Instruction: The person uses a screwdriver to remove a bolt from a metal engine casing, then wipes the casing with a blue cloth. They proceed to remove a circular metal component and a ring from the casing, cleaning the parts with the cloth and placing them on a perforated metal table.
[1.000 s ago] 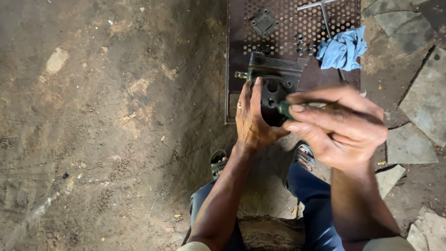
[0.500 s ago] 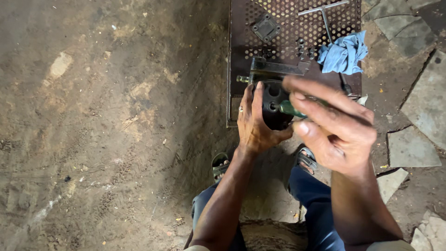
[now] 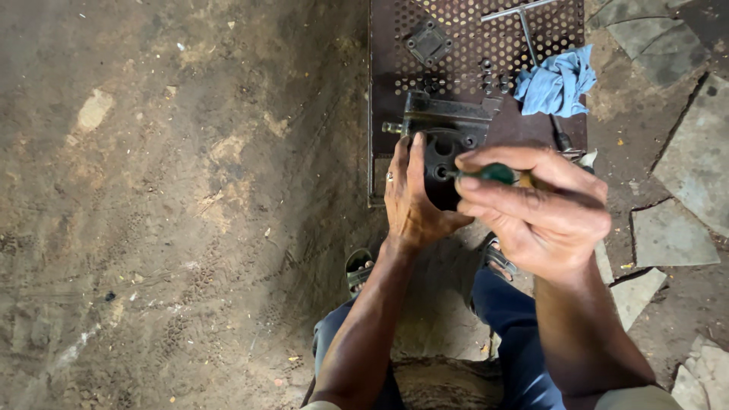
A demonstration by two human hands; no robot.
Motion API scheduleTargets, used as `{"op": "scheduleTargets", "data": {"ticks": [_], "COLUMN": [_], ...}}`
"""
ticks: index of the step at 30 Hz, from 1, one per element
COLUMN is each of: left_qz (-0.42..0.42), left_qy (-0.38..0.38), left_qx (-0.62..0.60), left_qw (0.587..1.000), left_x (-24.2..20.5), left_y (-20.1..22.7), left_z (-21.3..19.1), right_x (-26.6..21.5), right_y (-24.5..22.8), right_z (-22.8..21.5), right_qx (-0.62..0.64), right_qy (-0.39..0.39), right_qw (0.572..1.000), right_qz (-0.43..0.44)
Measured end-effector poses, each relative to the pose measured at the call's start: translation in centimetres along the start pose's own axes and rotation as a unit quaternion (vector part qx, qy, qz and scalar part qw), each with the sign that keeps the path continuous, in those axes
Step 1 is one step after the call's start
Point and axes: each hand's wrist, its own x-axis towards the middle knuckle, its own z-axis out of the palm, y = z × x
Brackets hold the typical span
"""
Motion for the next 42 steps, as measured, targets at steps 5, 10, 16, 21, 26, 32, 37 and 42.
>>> {"op": "scheduleTargets", "data": {"ticks": [5,10,16,21,26,32,37,42], "left_qz": [-0.004,-0.002,0.007,0.020,0.054,0.003,-0.040,-0.155], "left_qy": [-0.002,-0.026,-0.001,0.023,0.057,0.103,0.159,0.153], "left_qx": [0.002,0.009,0.006,0.018,0.018,-0.198,-0.399,-0.702], "left_qw": [1.000,1.000,1.000,0.999,0.997,0.975,0.902,0.678], "left_x": [0.0,0.2,0.2,-0.1,-0.3,0.2,1.1,1.9], "left_y": [-0.1,0.2,0.4,0.1,-0.4,-0.5,-2.0,-3.9], "left_z": [-0.1,-0.5,-0.6,-0.4,-0.2,-0.7,-3.2,-4.0], "right_x": [0.5,0.8,1.0,1.3,0.9,-0.8,-2.3,-5.8], "right_y": [0.1,0.2,0.0,-0.3,0.3,1.9,6.5,14.2], "right_z": [0.1,-0.3,-0.1,0.0,-0.1,-3.3,-8.3,-10.5], "right_qx": [0.019,-0.036,-0.037,-0.018,-0.073,-0.101,-0.127,-0.025], "right_qy": [-0.005,0.008,0.005,-0.006,0.032,0.136,0.373,0.507], "right_qw": [1.000,0.999,0.999,1.000,0.994,0.984,0.916,0.817], "right_qz": [0.004,-0.027,-0.015,-0.023,-0.071,-0.049,0.080,0.274]}}
